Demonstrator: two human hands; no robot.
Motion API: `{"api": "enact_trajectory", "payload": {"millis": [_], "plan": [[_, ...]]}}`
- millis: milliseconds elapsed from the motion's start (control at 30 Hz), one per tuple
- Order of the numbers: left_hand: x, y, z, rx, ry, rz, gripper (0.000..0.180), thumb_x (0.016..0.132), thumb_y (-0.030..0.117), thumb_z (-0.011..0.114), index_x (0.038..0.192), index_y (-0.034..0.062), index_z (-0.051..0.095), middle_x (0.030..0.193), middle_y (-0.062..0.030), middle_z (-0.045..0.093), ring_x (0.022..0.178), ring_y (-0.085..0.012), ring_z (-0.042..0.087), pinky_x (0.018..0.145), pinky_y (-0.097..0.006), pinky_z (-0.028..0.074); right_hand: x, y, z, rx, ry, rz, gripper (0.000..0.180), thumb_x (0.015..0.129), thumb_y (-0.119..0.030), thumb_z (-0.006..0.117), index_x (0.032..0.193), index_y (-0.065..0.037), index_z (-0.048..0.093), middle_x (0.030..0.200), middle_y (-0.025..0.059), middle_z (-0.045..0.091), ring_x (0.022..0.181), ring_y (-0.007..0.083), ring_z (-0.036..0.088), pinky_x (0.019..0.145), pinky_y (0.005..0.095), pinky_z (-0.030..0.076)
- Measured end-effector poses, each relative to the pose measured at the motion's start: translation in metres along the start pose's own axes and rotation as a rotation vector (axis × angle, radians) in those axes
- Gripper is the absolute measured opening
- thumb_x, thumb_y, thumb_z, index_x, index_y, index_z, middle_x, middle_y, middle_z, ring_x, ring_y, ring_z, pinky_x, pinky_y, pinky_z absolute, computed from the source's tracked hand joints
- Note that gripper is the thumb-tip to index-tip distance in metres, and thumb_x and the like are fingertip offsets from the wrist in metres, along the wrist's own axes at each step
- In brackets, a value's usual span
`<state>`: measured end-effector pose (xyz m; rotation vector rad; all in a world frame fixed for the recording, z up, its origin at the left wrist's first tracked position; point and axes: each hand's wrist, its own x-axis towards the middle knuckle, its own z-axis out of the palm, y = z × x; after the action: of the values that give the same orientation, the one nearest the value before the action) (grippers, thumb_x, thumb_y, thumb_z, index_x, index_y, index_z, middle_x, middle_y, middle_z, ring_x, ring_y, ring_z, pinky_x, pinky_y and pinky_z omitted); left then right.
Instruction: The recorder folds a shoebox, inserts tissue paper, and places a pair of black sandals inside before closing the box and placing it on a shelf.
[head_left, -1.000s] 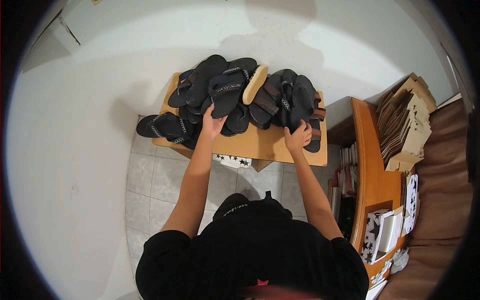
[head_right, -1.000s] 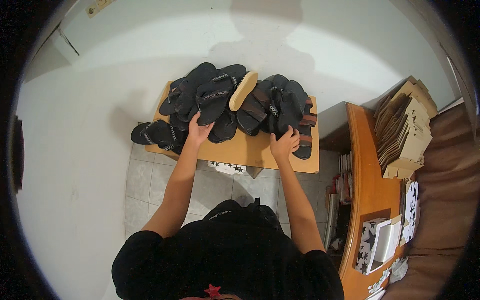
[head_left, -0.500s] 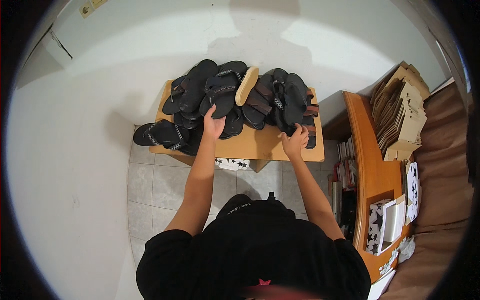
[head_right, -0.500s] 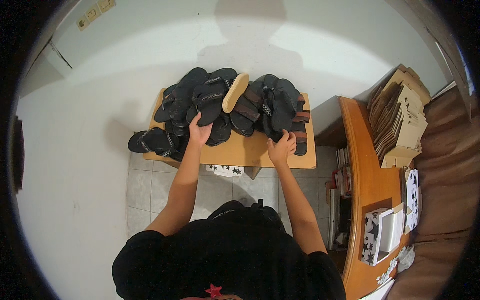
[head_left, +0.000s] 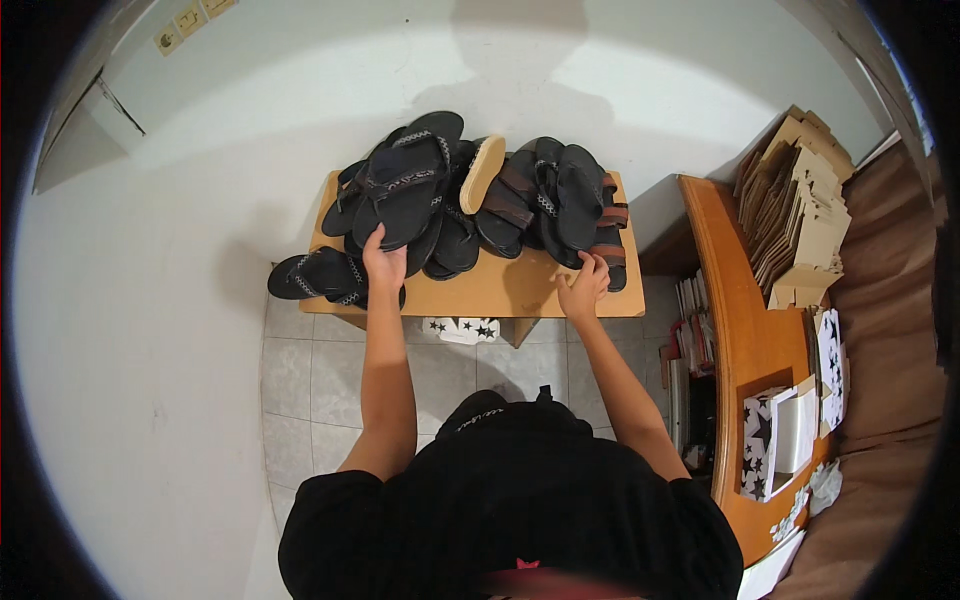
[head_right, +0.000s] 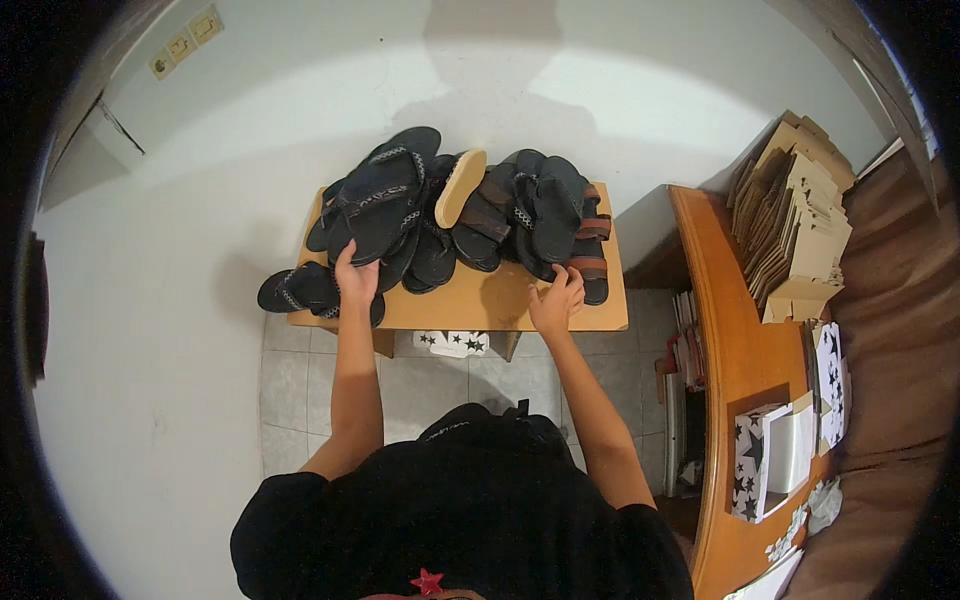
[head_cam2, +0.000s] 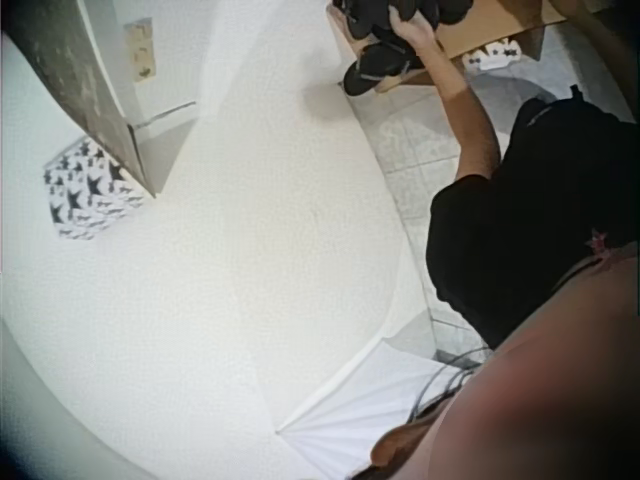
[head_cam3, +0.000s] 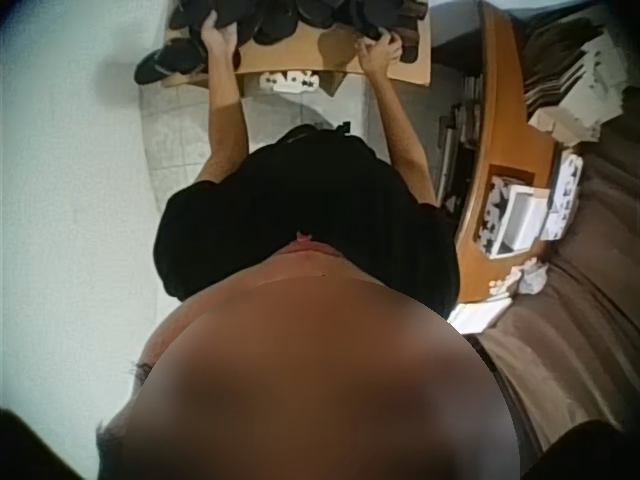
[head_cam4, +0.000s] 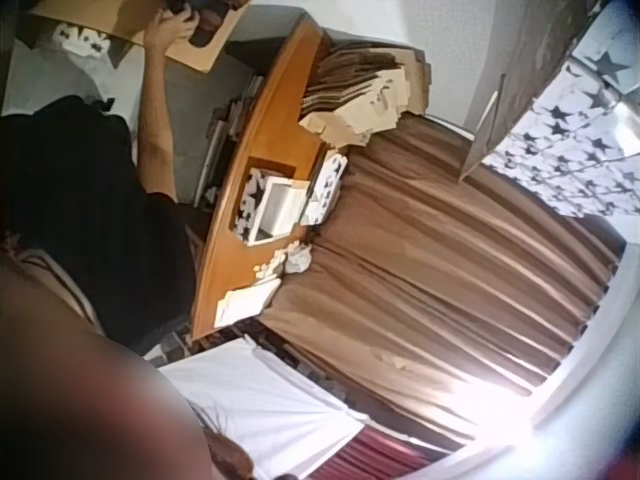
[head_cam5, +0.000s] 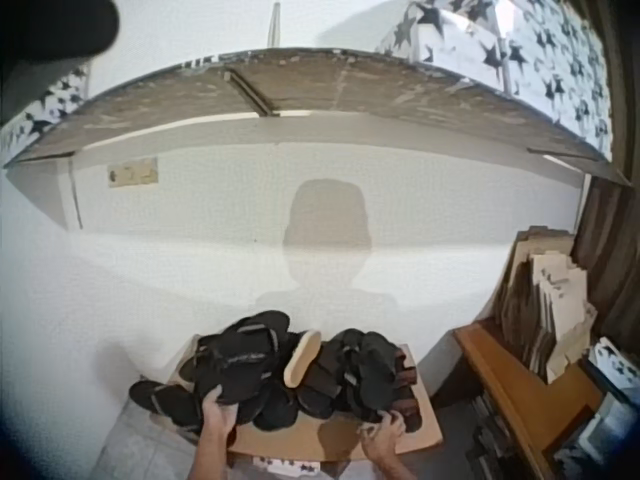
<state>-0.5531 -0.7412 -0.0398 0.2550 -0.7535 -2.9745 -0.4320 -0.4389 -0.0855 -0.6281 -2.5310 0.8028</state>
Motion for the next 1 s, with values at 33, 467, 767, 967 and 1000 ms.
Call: {"api": "enact_trajectory", "payload": {"millis": [33,467,767,967,1000], "plan": [[-0.004,0.007,-0.002,0.002,0.001,0.002,0.040,0.085,0.008,0.049,0.123,-0.0042,0.043,0.126,-0.0164,0.048,0.117,-0.0291,0.046,0.103,-0.041,0.036,0.000,0.000,-0.001,-0.001,0.009,-0.007,0.057,0.071,-0.021,0.068,0.121,-0.010,0.043,0.128,0.0185,0.032,0.119,0.0368,0.028,0.099,0.0476,0.020],[-0.069,-0.038,0.034,-0.019,-0.391,-0.457,0.048,0.080,0.016,0.052,0.123,-0.0018,0.045,0.126,-0.0154,0.049,0.116,-0.0298,0.047,0.102,-0.044,0.032,0.044,0.024,-0.104,1.129,0.151,0.102,0.045,0.092,-0.034,0.045,0.126,-0.005,0.040,0.128,0.0127,0.041,0.111,0.0235,0.045,0.091,0.0391,0.039],[-0.128,-0.196,0.084,0.172,-0.588,-1.111,0.049,0.080,0.019,0.050,0.123,-0.0025,0.044,0.123,-0.0192,0.051,0.115,-0.0333,0.048,0.100,-0.046,0.035,-0.030,0.149,-0.270,1.088,0.379,0.450,0.027,0.090,-0.025,0.052,0.102,-0.002,0.056,0.084,0.0015,0.061,0.071,0.0113,0.058,0.062,0.0286,0.050],[-0.199,-0.303,0.143,0.383,-0.791,-1.291,0.051,0.087,0.032,0.048,0.124,-0.0020,0.043,0.122,-0.0185,0.051,0.110,-0.0324,0.052,0.096,-0.045,0.040,-0.120,0.237,-0.355,0.940,0.688,0.469,0.025,0.091,-0.018,0.051,0.107,0.000,0.054,0.089,0.0068,0.062,0.074,0.0146,0.062,0.066,0.0344,0.056],[-0.216,-0.317,0.153,0.426,-0.849,-1.288,0.052,0.088,0.034,0.047,0.125,-0.0020,0.043,0.122,-0.0183,0.051,0.109,-0.0325,0.053,0.096,-0.045,0.040,-0.135,0.245,-0.372,0.945,0.754,0.556,0.024,0.090,-0.018,0.051,0.105,0.001,0.055,0.086,0.0061,0.062,0.072,0.0142,0.061,0.063,0.0334,0.056]]}}
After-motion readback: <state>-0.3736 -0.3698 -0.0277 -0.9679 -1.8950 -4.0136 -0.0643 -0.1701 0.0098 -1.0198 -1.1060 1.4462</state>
